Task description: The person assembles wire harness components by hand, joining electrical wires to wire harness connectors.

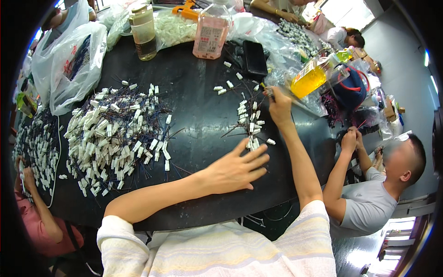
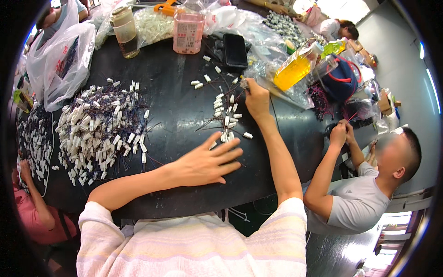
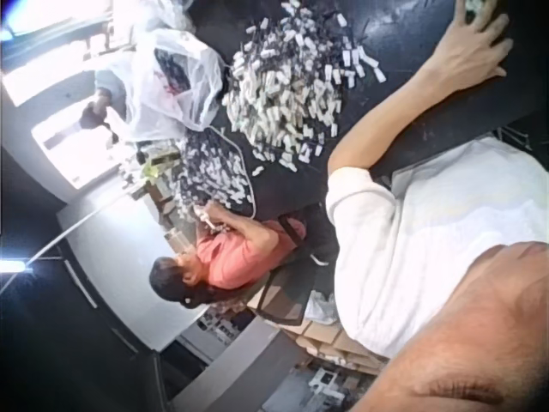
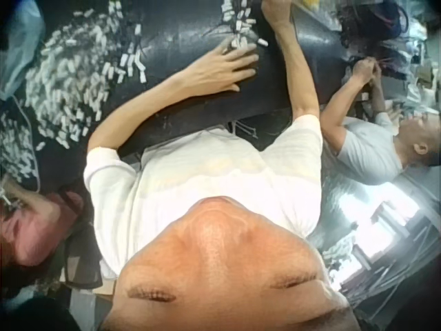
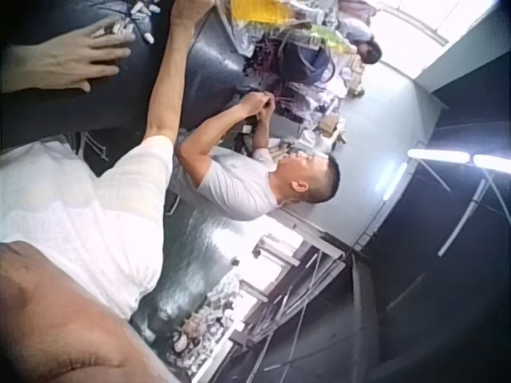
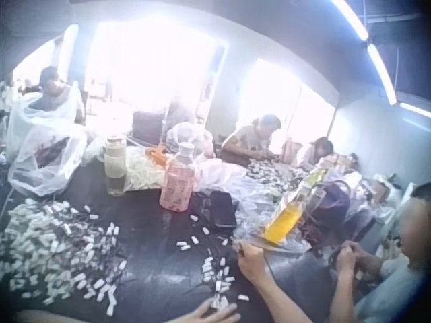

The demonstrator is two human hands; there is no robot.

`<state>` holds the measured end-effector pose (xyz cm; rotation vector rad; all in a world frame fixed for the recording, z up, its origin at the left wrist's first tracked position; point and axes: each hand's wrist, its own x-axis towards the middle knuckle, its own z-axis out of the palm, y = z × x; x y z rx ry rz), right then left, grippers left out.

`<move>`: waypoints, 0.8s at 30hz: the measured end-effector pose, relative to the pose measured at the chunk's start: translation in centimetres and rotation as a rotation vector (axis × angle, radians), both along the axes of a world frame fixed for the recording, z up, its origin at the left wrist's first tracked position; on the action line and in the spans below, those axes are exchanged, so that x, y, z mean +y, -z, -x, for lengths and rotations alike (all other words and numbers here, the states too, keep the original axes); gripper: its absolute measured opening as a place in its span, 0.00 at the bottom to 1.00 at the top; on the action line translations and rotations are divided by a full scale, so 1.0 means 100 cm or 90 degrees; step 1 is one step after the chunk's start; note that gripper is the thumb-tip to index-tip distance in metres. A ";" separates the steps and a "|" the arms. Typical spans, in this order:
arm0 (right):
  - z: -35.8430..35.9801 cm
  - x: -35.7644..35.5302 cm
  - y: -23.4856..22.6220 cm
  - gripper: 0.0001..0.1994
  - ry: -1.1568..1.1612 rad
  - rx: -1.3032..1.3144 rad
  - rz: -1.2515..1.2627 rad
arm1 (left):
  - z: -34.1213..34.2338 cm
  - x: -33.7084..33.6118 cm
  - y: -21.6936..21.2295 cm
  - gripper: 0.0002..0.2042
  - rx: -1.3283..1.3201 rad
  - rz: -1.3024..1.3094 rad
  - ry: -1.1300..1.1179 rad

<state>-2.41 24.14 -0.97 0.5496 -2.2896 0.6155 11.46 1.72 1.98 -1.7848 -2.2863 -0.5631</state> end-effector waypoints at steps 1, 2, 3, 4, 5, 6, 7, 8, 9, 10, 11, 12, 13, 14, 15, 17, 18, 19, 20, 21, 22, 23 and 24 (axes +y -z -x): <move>0.003 -0.002 -0.004 0.13 -0.007 -0.026 -0.010 | 0.002 0.012 0.009 0.25 0.003 0.007 0.033; 0.006 -0.005 -0.007 0.13 -0.003 -0.043 -0.019 | 0.004 0.019 0.013 0.24 -0.001 0.037 0.043; 0.009 -0.009 -0.010 0.13 0.000 -0.060 -0.026 | 0.006 0.021 0.019 0.24 0.006 0.035 0.041; 0.012 -0.009 -0.007 0.12 -0.017 -0.066 -0.018 | 0.009 0.024 0.022 0.24 -0.012 0.014 0.037; 0.016 -0.009 -0.002 0.13 -0.040 -0.069 -0.016 | 0.012 0.027 0.025 0.23 -0.031 -0.006 0.033; 0.018 -0.008 0.003 0.13 -0.041 -0.061 -0.020 | 0.014 0.026 0.029 0.21 -0.032 -0.015 0.026; 0.017 -0.013 0.008 0.14 -0.045 -0.056 -0.021 | 0.016 0.021 0.030 0.21 -0.030 -0.015 0.023; 0.012 -0.022 0.009 0.15 -0.060 -0.065 -0.023 | 0.017 0.013 0.030 0.21 -0.036 -0.011 0.002; 0.009 -0.034 0.011 0.15 -0.074 -0.074 0.007 | 0.019 0.003 0.030 0.20 -0.042 -0.007 -0.019; 0.002 -0.044 0.010 0.15 -0.094 -0.083 0.005 | 0.019 -0.006 0.029 0.19 -0.043 -0.020 -0.037; -0.004 -0.055 0.010 0.16 -0.114 -0.093 0.005 | 0.019 -0.016 0.027 0.19 -0.042 -0.021 -0.038; -0.009 -0.065 0.010 0.17 -0.153 -0.096 0.014 | 0.019 -0.026 0.024 0.19 -0.037 -0.002 -0.080; -0.012 -0.077 0.009 0.17 -0.196 -0.099 0.024 | 0.017 -0.035 0.021 0.18 -0.032 0.017 -0.126; -0.013 -0.089 0.003 0.19 -0.241 -0.121 0.027 | 0.015 -0.044 0.018 0.17 -0.036 0.012 -0.144; -0.006 -0.098 -0.004 0.17 -0.257 -0.062 0.002 | 0.015 -0.050 0.018 0.17 -0.035 0.017 -0.156; 0.031 -0.096 -0.017 0.14 -0.191 -0.006 -0.002 | 0.013 -0.053 0.014 0.17 -0.006 0.016 -0.141; 0.053 -0.094 -0.020 0.11 -0.120 -0.031 -0.042 | 0.012 -0.052 0.011 0.17 -0.011 -0.020 -0.136; 0.072 -0.093 -0.020 0.08 -0.050 -0.054 -0.081 | 0.010 -0.051 0.008 0.17 -0.011 -0.018 -0.143; 0.085 -0.087 -0.013 0.08 -0.053 -0.053 -0.082 | 0.010 -0.048 0.005 0.18 -0.023 -0.039 -0.155; 0.097 -0.079 -0.004 0.07 -0.024 -0.063 -0.143 | 0.011 -0.046 0.002 0.19 -0.034 -0.059 -0.163; 0.100 -0.084 -0.003 0.06 -0.003 -0.074 -0.203 | 0.011 -0.046 0.000 0.23 -0.039 -0.029 -0.199; 0.100 -0.086 -0.001 0.06 -0.007 -0.073 -0.203 | 0.010 -0.049 -0.001 0.23 -0.038 -0.029 -0.204; 0.094 -0.085 0.004 0.06 -0.028 -0.059 -0.195 | 0.009 -0.053 -0.002 0.25 -0.052 -0.012 -0.235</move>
